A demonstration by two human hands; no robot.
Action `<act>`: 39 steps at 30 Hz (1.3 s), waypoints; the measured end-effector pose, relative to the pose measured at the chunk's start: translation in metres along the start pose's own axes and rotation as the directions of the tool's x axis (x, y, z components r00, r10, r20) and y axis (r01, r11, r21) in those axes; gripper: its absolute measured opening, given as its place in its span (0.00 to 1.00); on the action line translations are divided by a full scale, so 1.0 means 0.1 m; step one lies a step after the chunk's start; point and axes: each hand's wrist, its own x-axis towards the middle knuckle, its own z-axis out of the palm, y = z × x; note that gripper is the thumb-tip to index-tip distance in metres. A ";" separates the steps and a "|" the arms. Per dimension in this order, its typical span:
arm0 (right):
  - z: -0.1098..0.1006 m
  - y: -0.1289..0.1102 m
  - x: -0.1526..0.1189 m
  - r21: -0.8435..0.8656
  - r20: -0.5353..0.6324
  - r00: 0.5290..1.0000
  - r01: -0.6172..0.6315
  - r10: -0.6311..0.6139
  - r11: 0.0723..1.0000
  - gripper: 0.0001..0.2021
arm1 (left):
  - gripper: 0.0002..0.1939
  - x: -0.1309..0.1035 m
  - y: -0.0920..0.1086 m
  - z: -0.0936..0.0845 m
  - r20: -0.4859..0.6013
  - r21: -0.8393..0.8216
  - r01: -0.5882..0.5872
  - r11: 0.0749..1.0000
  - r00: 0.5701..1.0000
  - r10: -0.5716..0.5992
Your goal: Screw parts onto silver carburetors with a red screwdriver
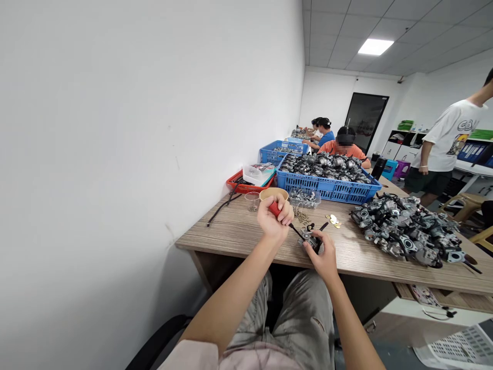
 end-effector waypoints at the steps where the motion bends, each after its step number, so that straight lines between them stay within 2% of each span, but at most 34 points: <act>1: 0.00 0.00 0.00 0.001 0.002 1.000 0.001 -0.001 1.000 0.15 | 0.20 0.00 0.00 0.00 0.002 0.002 0.001 1.000 1.000 -0.001; 20: -0.02 -0.03 -0.01 0.030 0.029 1.000 -0.009 0.008 1.000 0.13 | 0.18 0.04 -0.05 0.02 0.047 0.064 0.001 0.998 0.999 -0.004; 27: 0.00 -0.02 0.00 0.017 0.020 1.000 0.000 0.000 1.000 0.13 | 0.20 0.05 -0.06 0.04 0.136 0.125 0.014 0.992 0.990 -0.031; 34: 0.04 0.03 0.00 0.005 -0.001 1.000 0.031 -0.031 1.000 0.15 | 0.23 -0.03 -0.07 0.14 0.274 0.227 0.030 0.973 0.957 -0.093; 39: 0.06 0.06 0.01 0.019 0.009 0.999 0.048 -0.048 0.999 0.14 | 0.25 -0.08 -0.09 0.14 0.325 0.299 0.010 0.954 0.939 -0.111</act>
